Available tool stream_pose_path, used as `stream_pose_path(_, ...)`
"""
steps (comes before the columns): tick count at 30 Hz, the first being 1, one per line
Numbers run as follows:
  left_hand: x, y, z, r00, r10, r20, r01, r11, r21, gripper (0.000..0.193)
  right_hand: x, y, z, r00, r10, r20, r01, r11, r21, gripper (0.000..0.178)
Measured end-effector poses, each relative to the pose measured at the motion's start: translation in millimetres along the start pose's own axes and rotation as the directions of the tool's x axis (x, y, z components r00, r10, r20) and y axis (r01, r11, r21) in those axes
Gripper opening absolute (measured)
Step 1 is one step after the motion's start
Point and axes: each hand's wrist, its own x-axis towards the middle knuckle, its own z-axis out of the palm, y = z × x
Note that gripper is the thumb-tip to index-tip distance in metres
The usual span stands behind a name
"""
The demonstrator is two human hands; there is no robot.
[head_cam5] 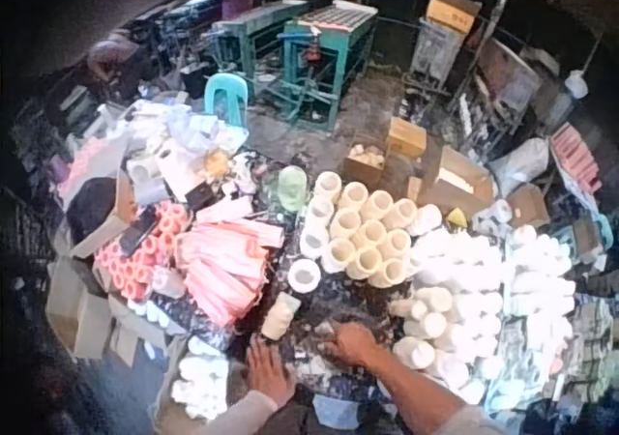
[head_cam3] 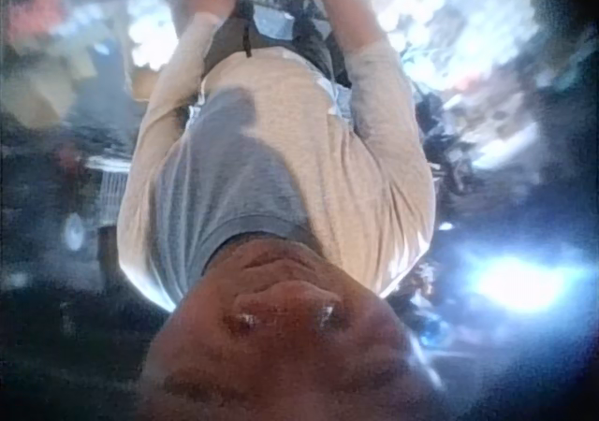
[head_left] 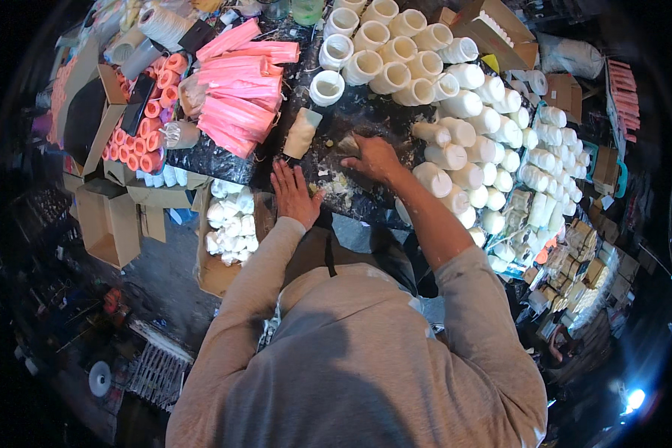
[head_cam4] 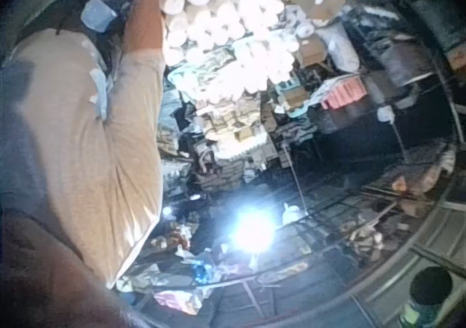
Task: The person assembles white cylindrical candle bodies by inserting wicks and securing them with a small wooden block. They repeatedly pick up candle bodies, insert wicks, and place finished units on the table. The workspace contains many pre-made candle bodies and pink candle components.
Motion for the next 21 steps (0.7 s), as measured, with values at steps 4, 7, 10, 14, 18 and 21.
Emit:
stream_pose_path(4,-22,13,12,0.975,0.208,0.08,-0.193,0.968,-0.158,0.085,-10,8,-39,0.948,0.09,-0.305,-0.111,0.992,-0.052,0.035)
stream_pose_path(7,-44,15,28,0.947,0.314,0.07,-0.283,0.916,-0.284,0.061,15,4,-52,0.91,0.141,-0.39,-0.157,0.988,-0.009,0.032)
stream_pose_path(10,-66,7,46,0.964,0.082,0.253,0.134,0.672,-0.728,0.048,21,-22,-26,0.934,0.187,-0.304,-0.189,0.982,0.023,0.032)
stream_pose_path(14,-66,6,73,0.481,-0.064,0.874,0.657,-0.633,-0.408,0.043,-31,-56,34,0.983,-0.057,-0.174,0.025,0.983,-0.181,0.032)
stream_pose_path(18,-36,5,91,0.472,0.126,0.872,0.546,-0.819,-0.177,0.052,-80,-65,81,0.941,-0.326,-0.089,0.272,0.888,-0.371,0.035)
stream_pose_path(21,-31,6,92,0.492,0.054,0.869,0.547,-0.795,-0.26,0.05,-107,-74,91,0.941,-0.333,-0.064,0.296,0.897,-0.328,0.039)
